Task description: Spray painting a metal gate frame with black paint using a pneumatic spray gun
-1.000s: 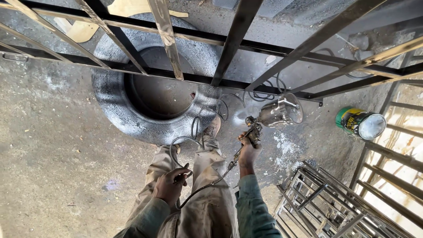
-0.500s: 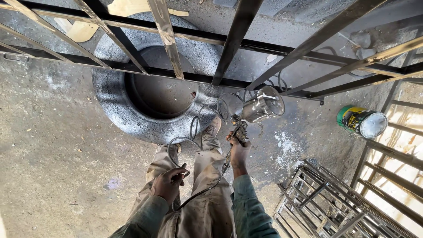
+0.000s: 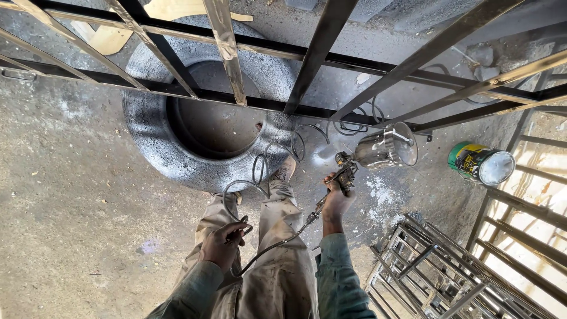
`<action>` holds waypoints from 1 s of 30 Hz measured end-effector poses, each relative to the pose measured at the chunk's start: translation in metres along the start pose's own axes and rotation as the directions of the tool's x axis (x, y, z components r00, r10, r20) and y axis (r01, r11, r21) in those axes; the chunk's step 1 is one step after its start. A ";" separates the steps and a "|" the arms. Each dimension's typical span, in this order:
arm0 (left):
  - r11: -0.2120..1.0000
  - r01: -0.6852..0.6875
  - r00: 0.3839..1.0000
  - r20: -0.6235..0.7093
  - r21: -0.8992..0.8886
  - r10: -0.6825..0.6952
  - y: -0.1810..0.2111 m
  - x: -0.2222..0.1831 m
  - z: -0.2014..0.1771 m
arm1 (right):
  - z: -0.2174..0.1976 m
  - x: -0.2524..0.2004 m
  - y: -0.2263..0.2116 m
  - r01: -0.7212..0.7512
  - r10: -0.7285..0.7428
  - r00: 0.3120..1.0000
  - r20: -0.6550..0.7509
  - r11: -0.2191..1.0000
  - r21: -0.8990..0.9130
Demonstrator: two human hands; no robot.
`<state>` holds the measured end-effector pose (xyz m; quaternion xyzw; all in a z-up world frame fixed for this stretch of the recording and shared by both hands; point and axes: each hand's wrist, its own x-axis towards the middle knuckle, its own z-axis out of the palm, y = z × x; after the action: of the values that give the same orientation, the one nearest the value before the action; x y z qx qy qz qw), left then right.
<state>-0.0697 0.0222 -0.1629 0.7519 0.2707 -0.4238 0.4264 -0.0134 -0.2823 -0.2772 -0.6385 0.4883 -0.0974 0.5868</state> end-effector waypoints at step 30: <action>0.963 0.022 0.999 -0.036 -0.270 -0.032 0.048 -0.030 -0.028 | -0.060 -0.015 -0.122 0.855 -0.902 0.426 -0.070 0.426 -0.296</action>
<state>-0.0363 0.0220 -0.1090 0.6915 0.3444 -0.3739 0.5133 -0.0008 -0.3312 -0.1497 -0.8436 0.1489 -0.4065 0.3176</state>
